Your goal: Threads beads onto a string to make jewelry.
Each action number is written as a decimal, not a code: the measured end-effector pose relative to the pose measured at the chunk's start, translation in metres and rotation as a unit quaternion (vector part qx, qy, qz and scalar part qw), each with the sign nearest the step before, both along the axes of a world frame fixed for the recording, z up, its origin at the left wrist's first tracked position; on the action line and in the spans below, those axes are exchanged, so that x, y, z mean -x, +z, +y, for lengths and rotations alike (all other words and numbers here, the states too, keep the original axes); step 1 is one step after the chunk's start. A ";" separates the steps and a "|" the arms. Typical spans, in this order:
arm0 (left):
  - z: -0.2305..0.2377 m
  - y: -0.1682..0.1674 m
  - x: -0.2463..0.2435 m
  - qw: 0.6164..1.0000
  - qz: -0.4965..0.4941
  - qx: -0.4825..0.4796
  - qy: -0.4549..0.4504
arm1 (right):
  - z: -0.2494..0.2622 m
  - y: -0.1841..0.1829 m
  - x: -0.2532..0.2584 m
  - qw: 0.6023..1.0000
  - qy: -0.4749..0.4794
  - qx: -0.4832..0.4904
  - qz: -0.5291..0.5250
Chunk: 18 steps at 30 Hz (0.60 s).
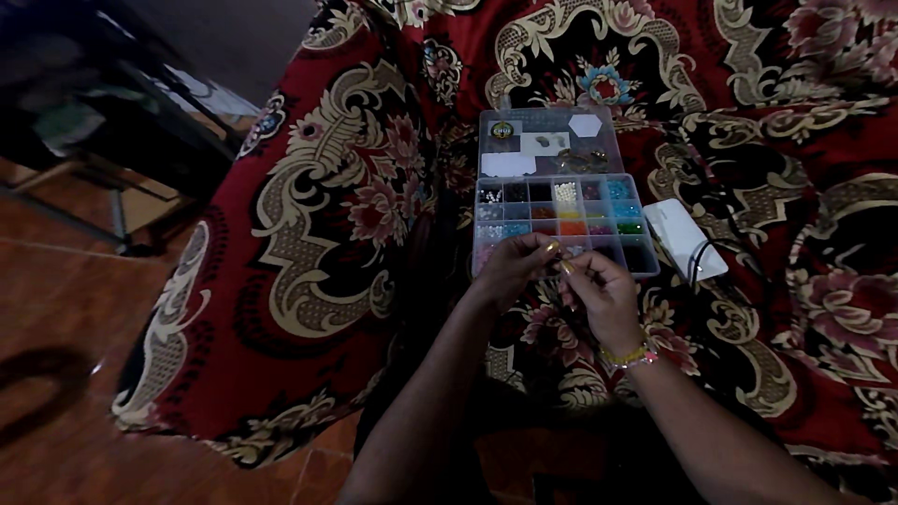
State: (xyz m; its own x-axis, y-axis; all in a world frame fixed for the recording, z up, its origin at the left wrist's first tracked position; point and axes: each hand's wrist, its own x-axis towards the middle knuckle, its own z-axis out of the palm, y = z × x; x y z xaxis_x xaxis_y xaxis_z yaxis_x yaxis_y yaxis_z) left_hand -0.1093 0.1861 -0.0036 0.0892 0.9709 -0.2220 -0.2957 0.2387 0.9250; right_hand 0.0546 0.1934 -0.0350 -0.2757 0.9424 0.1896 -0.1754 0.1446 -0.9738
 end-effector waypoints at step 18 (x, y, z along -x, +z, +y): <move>0.003 -0.007 0.005 0.993 0.083 -0.087 -0.020 | 0.000 0.000 -0.001 0.999 -0.001 -0.008 -0.046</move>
State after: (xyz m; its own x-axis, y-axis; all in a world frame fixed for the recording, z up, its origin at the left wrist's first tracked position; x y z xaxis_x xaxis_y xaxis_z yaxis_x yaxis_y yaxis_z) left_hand -0.1143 0.1888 -0.0105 0.1056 0.9922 -0.0667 -0.1295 0.0802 0.9883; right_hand 0.0558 0.1936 -0.0346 -0.2900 0.9400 0.1795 -0.0858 0.1613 -0.9832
